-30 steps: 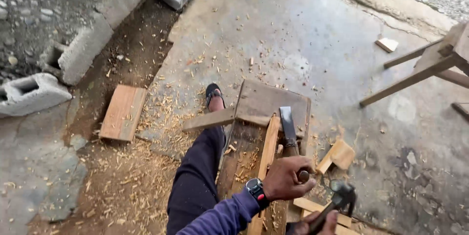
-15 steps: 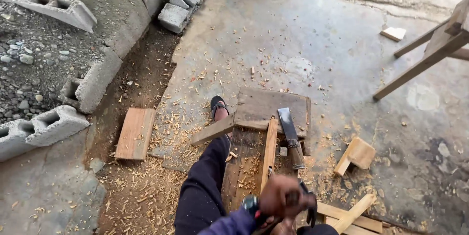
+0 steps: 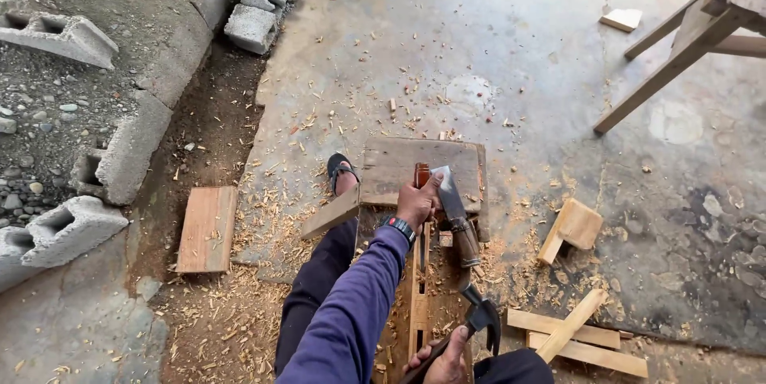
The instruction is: The person sits on the ground and uses a chisel and hammer to carve a groove into a wooden plank. They repeatedly strike the chisel to remove wood, then lift the plank to check the progress of the groove.
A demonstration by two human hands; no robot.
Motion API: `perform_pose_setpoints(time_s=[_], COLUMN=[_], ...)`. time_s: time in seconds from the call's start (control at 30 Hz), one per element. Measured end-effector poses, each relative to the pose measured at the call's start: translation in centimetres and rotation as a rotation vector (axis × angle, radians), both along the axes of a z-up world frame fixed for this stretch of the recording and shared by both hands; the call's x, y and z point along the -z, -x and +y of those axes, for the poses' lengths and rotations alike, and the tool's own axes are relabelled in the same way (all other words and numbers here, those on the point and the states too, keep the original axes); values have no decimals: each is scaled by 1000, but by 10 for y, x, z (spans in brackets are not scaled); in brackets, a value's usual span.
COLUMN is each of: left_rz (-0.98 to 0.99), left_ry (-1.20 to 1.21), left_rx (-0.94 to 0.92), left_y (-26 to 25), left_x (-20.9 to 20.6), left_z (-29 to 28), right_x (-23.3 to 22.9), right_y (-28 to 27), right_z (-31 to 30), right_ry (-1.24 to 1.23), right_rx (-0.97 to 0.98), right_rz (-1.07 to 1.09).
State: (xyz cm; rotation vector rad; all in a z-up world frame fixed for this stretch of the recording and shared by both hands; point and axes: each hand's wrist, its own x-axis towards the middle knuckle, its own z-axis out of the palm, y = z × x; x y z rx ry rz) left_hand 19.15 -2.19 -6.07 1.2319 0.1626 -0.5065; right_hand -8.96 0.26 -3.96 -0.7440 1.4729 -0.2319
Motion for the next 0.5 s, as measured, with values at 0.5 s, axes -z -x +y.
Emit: perform_pose_setpoints(time_s=[0.5], left_rz=[-471], left_ry=[199], left_rx=[256], left_y=[95], left_x=[-130], left_z=[99], right_x=[-56], right_y=[36], right_z=[-74], right_ry=[150], right_rx=[-376], right_rz=[-244])
